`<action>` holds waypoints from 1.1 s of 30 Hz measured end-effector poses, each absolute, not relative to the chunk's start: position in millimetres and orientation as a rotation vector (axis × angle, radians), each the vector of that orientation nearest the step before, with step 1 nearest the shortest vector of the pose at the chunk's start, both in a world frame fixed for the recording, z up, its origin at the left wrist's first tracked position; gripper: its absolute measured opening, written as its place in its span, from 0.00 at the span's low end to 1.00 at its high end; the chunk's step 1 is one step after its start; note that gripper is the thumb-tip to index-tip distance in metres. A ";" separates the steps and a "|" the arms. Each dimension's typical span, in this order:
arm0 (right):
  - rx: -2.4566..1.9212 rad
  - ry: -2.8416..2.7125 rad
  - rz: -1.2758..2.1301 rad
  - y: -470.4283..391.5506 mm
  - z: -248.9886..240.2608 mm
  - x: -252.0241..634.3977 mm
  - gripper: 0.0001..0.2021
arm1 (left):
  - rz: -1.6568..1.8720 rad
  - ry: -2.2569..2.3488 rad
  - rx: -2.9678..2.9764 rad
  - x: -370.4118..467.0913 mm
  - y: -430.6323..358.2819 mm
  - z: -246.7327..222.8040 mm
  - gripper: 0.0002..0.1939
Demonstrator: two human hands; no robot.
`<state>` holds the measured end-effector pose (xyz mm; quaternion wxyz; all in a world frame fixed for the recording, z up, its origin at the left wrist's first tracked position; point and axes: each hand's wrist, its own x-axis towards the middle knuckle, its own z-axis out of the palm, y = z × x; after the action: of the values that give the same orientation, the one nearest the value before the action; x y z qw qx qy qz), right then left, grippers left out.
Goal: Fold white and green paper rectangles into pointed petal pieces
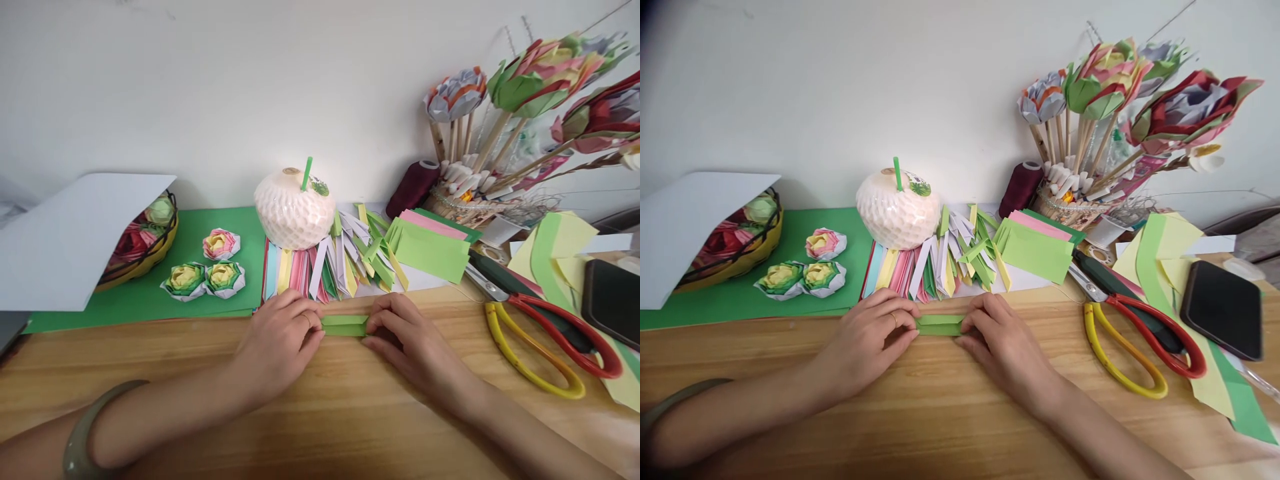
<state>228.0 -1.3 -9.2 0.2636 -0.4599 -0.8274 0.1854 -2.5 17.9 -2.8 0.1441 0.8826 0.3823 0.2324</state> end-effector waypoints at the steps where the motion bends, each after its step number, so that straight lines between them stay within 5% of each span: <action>1: -1.231 -2.238 0.523 -1.1 -9.5 228.7 0.04 | 0.671 1.093 2.554 -2.9 18.0 -2.8 0.09; 33: -1.347 -2.212 0.576 -4.2 -10.7 223.6 0.08 | 0.664 1.126 2.412 -1.3 15.6 -1.9 0.08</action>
<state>223.6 -4.2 -10.7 0.2418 -0.4927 -0.8090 0.2106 -1.3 15.6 -1.9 0.1975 0.8619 0.4024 0.2371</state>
